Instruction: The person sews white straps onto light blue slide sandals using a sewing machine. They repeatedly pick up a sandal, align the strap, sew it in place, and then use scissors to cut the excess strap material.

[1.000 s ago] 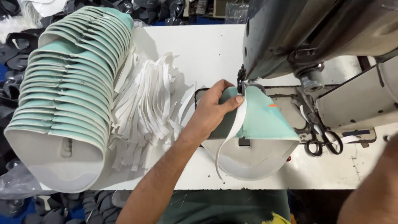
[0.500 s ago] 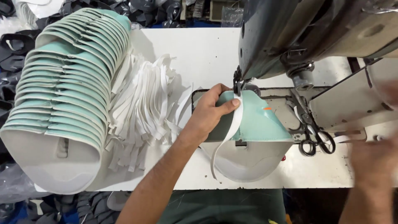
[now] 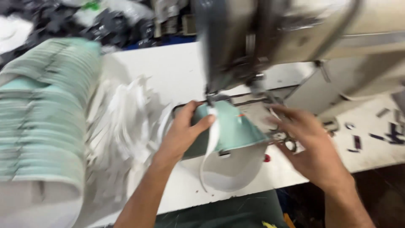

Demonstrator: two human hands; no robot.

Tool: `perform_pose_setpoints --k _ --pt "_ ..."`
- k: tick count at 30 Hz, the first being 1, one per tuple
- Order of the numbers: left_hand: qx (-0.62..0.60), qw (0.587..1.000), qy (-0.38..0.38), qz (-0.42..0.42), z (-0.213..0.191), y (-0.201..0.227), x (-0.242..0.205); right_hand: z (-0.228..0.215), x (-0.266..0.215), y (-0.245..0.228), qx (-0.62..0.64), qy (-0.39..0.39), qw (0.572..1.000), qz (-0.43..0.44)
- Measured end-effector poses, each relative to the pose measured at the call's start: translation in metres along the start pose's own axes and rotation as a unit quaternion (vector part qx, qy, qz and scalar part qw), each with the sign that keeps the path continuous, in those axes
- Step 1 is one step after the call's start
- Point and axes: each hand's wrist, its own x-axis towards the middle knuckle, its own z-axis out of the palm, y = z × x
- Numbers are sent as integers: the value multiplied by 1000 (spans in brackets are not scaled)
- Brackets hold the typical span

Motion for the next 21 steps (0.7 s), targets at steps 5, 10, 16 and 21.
perform_pose_setpoints --k 5,10,16,21 --pt "29 998 38 -47 5 2 6 -14 -124 109 -106 372 892 236" --pt "7 997 44 -68 9 4 6 -58 -120 206 -139 378 886 229" --pt "-7 994 54 -93 11 5 5 -84 -103 263 -285 364 870 173" --pt "0 993 54 -108 8 -1 4 -72 -91 280 -375 369 840 132"
